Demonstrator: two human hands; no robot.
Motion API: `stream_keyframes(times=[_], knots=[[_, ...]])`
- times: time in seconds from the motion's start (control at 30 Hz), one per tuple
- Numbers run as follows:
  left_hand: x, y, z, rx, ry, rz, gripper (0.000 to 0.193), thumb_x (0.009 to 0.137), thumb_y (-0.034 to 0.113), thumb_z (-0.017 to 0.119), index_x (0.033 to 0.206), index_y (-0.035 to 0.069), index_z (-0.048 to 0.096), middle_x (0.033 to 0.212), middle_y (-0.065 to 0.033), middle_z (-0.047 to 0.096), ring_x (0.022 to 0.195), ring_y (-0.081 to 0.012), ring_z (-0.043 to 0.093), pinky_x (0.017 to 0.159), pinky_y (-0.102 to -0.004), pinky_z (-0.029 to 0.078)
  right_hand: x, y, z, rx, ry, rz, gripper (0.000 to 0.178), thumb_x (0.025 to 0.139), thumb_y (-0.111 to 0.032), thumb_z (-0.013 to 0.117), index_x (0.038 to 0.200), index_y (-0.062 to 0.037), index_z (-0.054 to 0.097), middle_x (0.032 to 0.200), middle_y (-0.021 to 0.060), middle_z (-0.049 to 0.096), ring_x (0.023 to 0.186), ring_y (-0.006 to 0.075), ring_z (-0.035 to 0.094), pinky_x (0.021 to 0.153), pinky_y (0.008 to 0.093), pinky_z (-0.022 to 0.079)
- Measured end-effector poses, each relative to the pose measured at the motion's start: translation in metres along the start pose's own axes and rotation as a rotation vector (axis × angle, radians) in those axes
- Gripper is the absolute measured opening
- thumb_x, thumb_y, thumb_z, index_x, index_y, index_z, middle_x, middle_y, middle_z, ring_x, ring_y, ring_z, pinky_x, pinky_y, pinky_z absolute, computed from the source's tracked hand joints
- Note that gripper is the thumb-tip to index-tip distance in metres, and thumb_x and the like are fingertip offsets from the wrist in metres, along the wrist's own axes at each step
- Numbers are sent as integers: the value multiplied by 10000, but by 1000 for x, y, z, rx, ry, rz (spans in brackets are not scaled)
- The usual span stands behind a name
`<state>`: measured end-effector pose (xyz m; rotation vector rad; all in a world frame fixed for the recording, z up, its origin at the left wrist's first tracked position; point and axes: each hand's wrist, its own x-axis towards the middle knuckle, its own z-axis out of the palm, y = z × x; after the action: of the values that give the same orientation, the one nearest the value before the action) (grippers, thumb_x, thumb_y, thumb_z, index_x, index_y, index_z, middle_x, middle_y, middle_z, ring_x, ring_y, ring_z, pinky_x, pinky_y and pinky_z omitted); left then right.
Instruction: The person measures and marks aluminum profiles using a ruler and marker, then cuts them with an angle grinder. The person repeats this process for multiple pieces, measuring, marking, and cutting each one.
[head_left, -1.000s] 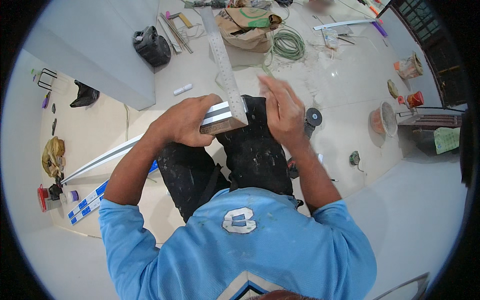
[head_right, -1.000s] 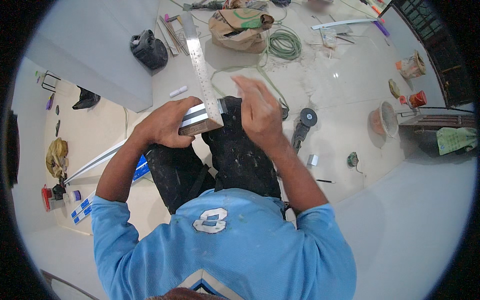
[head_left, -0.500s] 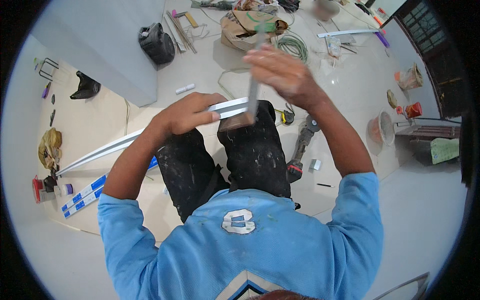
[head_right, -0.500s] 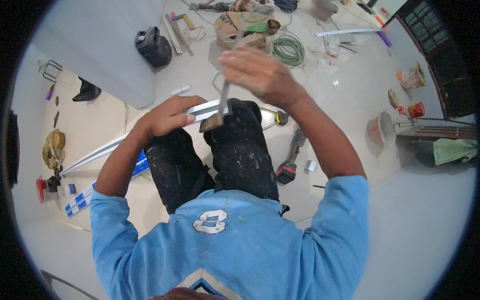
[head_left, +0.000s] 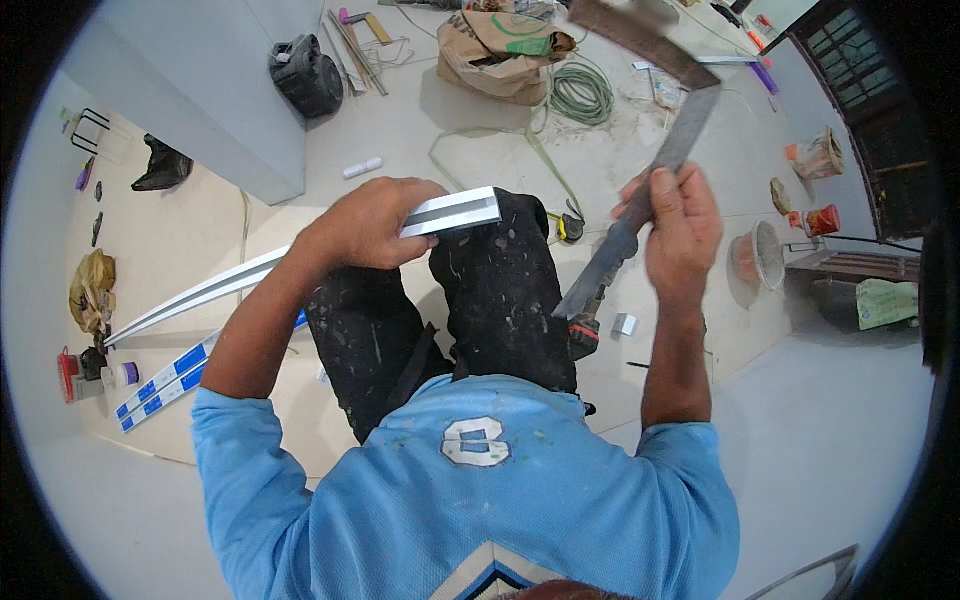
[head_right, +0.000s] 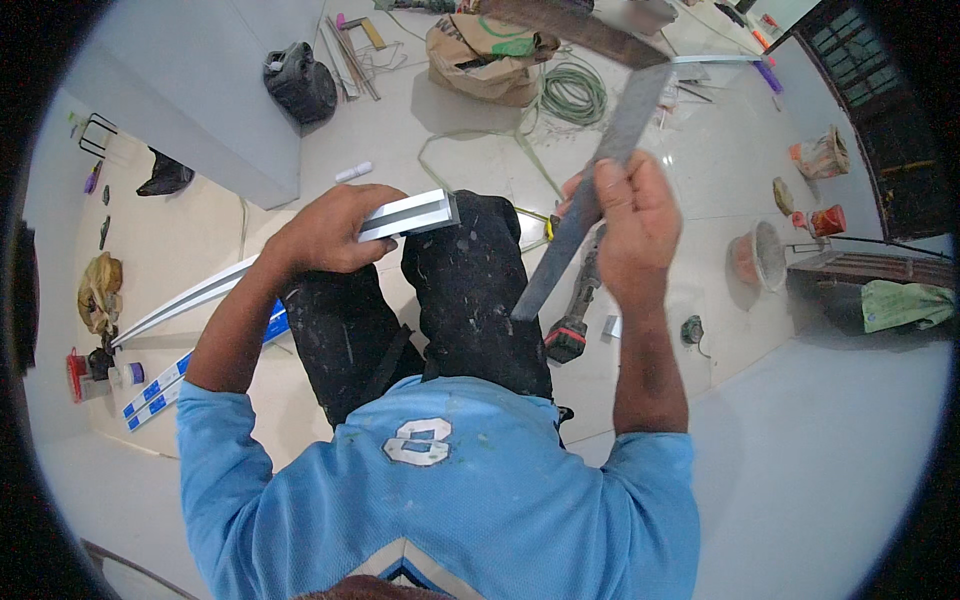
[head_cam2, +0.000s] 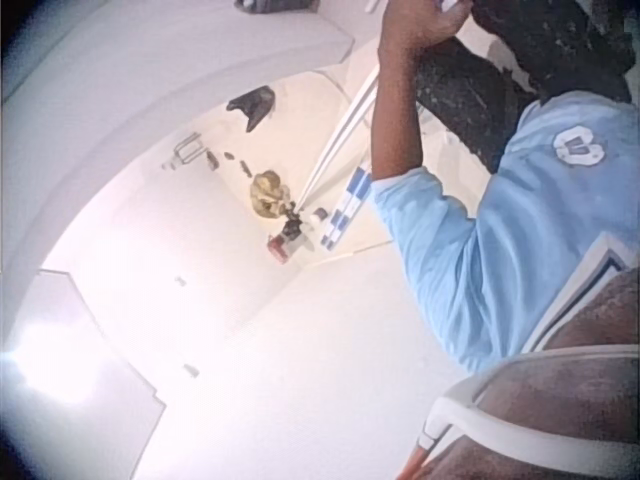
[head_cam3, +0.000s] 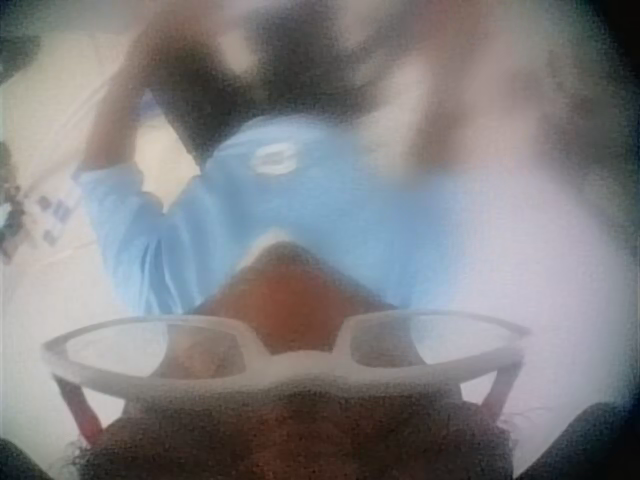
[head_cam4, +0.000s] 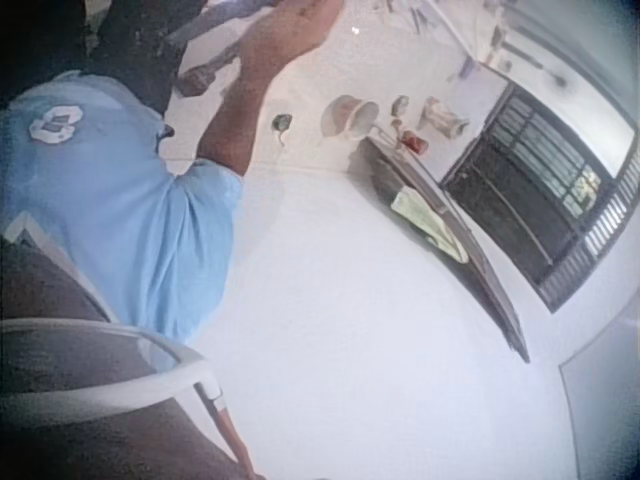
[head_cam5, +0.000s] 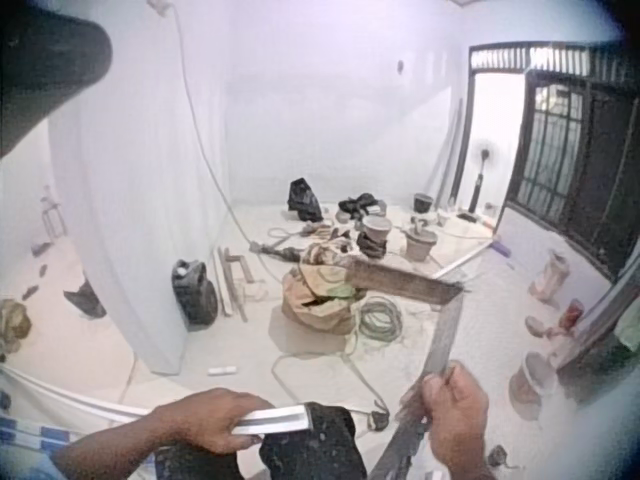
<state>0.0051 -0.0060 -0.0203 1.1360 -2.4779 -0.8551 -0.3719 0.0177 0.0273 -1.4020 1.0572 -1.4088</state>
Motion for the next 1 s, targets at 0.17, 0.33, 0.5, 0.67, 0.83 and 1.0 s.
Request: stream_keyframes(times=[0.17, 0.33, 0.5, 0.67, 0.83, 1.0], knots=[[-13, 24, 14, 319, 244, -140, 571, 770, 343, 951, 1157, 16, 687, 1005, -179, 748, 945, -383, 769, 844, -502, 606, -41, 6, 61, -11, -116, 247, 240, 1201, -243, 594, 1156, -15, 655, 913, 83, 766, 731, 131, 734, 668, 303, 627], [-30, 49, 39, 315, 512, -426, 857, 658, 481, 1087, 1174, 60, 547, 952, -149, 696, 863, -331, 757, 733, -451, 602, -62, 33, 106, 49, -248, 364, 234, 1200, -249, 606, 1146, -31, 671, 885, 55, 758, 719, 90, 713, 650, 259, 602], [-30, 45, 41, 256, 624, -539, 928, 606, 462, 1117, 1207, 51, 541, 1047, -160, 684, 846, -324, 731, 745, -465, 613, -58, 36, 110, 10, -279, 271, 226, 1204, -234, 596, 1156, -27, 673, 906, 61, 750, 749, 86, 721, 670, 265, 622], [-24, 40, 43, 300, 764, -427, 1155, 607, 523, 1116, 1366, -17, 433, 1386, -240, 519, 1140, -361, 686, 806, -442, 632, -58, 44, 118, 26, -253, 241, 234, 1202, -220, 587, 1126, -10, 659, 896, 68, 750, 767, 100, 740, 671, 299, 636], [-18, 29, 41, 262, 771, -364, 1389, 583, 441, 1121, 1590, -57, 304, 1522, -265, 440, 1309, -415, 618, 1039, -454, 625, -57, 52, 118, 55, -247, 276, 246, 1206, -240, 593, 1158, -13, 673, 919, 55, 736, 768, 85, 718, 677, 276, 634], [-14, 17, 28, 240, 755, -255, 1371, 578, 357, 1114, 1715, 89, 396, 1592, -231, 515, 1312, -371, 650, 1044, -449, 600, -61, 56, 114, -25, -296, 349, 239, 1200, -234, 600, 1135, -20, 685, 901, 52, 736, 740, 84, 699, 642, 279, 602]])
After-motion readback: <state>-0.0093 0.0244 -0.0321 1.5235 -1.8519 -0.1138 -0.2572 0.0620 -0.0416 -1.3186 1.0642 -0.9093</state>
